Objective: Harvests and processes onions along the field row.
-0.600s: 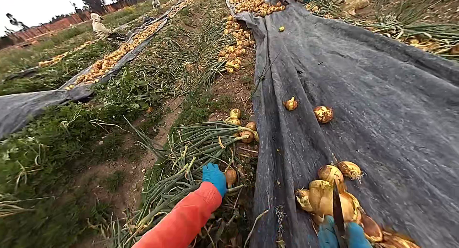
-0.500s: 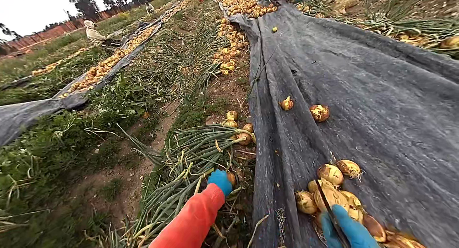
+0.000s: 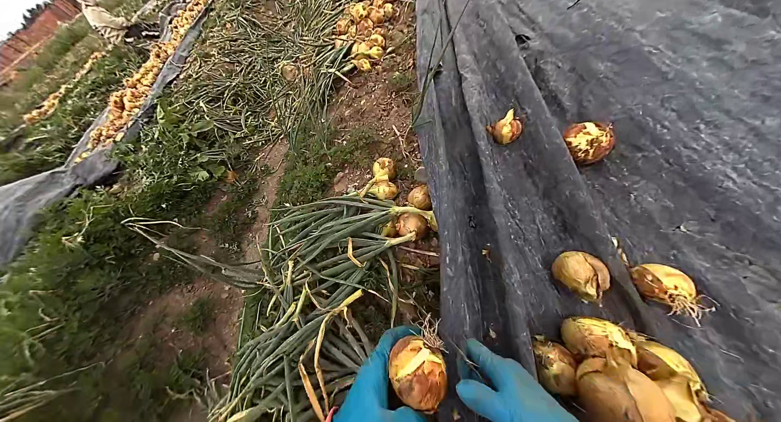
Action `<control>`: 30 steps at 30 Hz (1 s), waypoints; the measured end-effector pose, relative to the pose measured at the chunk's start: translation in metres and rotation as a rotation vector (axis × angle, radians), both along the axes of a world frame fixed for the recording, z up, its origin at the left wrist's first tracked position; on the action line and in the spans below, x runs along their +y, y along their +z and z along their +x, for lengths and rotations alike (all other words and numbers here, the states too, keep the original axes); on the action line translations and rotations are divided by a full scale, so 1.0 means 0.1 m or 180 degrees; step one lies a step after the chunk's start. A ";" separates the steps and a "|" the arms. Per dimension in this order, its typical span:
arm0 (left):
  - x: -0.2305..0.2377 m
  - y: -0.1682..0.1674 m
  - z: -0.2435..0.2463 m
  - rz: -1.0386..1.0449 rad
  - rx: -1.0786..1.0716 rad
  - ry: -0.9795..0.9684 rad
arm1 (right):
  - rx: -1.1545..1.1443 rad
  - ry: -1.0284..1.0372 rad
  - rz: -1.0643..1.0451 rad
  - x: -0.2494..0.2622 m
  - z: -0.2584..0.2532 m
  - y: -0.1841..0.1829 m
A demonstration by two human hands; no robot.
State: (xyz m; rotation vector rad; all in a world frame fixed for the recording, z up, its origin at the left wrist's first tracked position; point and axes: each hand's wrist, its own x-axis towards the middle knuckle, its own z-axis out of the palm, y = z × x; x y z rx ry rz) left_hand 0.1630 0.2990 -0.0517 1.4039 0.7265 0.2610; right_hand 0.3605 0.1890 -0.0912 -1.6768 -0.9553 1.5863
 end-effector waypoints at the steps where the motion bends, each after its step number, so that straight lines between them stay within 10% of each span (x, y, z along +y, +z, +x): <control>1: 0.02 0.15 0.06 0.0159 0.0340 -0.0209 | 0.0183 0.0031 0.0211 0.09 -0.03 0.00; 5: 0.24 0.47 0.17 0.0154 0.1730 -0.0926 | 0.0795 -0.0034 0.0944 0.19 -0.15 -0.02; 8: 0.43 0.44 0.27 0.1666 0.2484 -0.0856 | 0.0745 -0.0580 0.1003 0.12 -0.17 -0.09; 12: 0.57 0.27 0.45 0.1857 0.1369 -0.0027 | 0.0450 -0.1213 0.0169 0.01 0.07 -0.14; 17: -0.12 0.31 0.96 0.2435 0.1145 -0.1294 | 0.1117 -0.1525 0.0288 -0.18 0.14 -0.08; 23: 0.39 0.49 1.75 0.2598 0.3327 -0.2470 | 0.0980 -0.2113 0.0496 -0.41 0.26 -0.09; 30: 1.27 -0.69 2.45 0.3139 0.3826 -0.2015 | 0.1093 -0.2352 0.0480 -0.52 0.49 0.01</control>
